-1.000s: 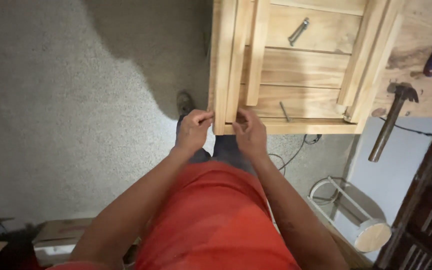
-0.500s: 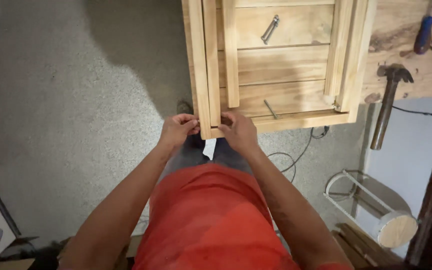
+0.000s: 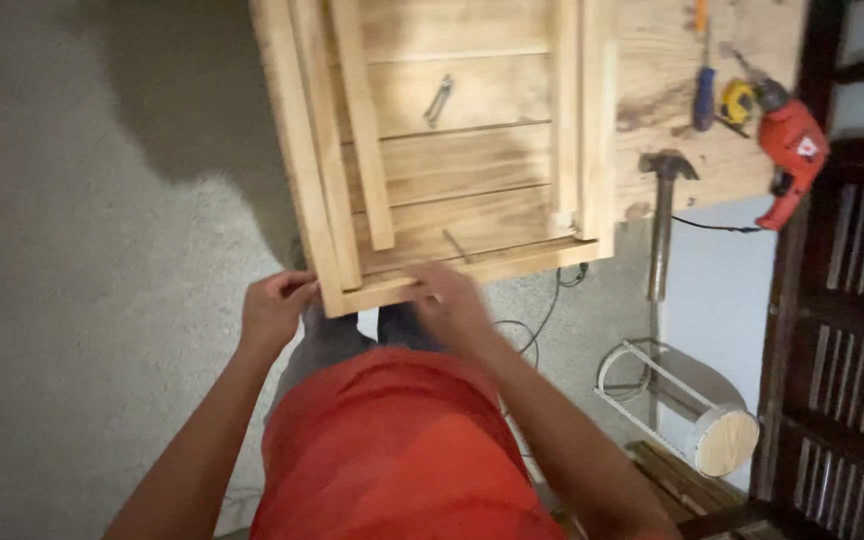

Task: Assembling a wooden frame by positioning slats and securing them with nails using a hammer.

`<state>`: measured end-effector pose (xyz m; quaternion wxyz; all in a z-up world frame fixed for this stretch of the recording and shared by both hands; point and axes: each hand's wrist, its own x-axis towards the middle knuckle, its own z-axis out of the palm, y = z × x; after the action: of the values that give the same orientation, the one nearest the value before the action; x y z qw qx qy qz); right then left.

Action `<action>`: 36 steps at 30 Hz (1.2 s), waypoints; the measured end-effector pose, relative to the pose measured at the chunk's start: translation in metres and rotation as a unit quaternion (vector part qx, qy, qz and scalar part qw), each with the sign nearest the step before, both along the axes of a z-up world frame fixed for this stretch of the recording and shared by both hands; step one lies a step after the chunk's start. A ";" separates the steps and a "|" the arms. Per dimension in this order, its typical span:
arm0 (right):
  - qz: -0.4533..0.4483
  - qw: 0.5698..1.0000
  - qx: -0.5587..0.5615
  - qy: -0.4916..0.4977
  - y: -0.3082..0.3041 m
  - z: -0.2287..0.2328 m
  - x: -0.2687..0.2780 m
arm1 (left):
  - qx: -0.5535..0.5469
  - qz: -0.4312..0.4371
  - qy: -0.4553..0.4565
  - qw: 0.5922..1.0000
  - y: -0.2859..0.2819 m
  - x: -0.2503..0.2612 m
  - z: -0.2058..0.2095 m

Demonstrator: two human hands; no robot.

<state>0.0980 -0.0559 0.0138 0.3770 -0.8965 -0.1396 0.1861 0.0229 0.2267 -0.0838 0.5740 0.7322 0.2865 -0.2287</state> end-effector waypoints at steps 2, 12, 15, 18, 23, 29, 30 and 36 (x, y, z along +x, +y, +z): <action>-0.024 0.992 -0.107 -0.064 -0.118 -0.016 0.025 | 0.033 -0.003 0.008 0.999 -0.009 0.010 0.002; -0.247 0.888 -0.386 0.023 -0.448 -0.088 0.077 | 0.160 0.054 0.042 0.985 -0.056 0.009 0.063; -0.295 0.875 -0.373 0.090 -0.433 -0.103 0.069 | 0.146 0.089 0.010 0.985 -0.068 0.010 0.074; -0.352 0.876 -0.314 0.106 -0.452 -0.125 0.061 | 0.135 0.090 -0.006 0.987 -0.073 0.007 0.075; -0.377 0.914 -0.153 0.011 -0.314 0.007 0.029 | 0.189 0.069 -0.078 0.976 -0.082 -0.002 0.097; -0.226 0.960 0.075 -0.145 -0.148 0.021 -0.032 | -0.001 -0.006 -0.187 0.982 -0.103 0.033 0.197; -0.139 0.951 -0.018 -0.275 -0.110 0.019 -0.036 | -0.079 -0.052 -0.206 0.974 -0.106 0.036 0.215; 0.190 0.974 0.072 -0.103 0.050 0.090 -0.045 | -0.166 0.323 0.033 0.931 -0.082 0.018 0.253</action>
<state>0.0534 -0.0061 0.1034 0.3820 -0.8385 -0.3583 0.1505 0.0409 0.1446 0.1694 0.7202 0.4864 0.4847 -0.0993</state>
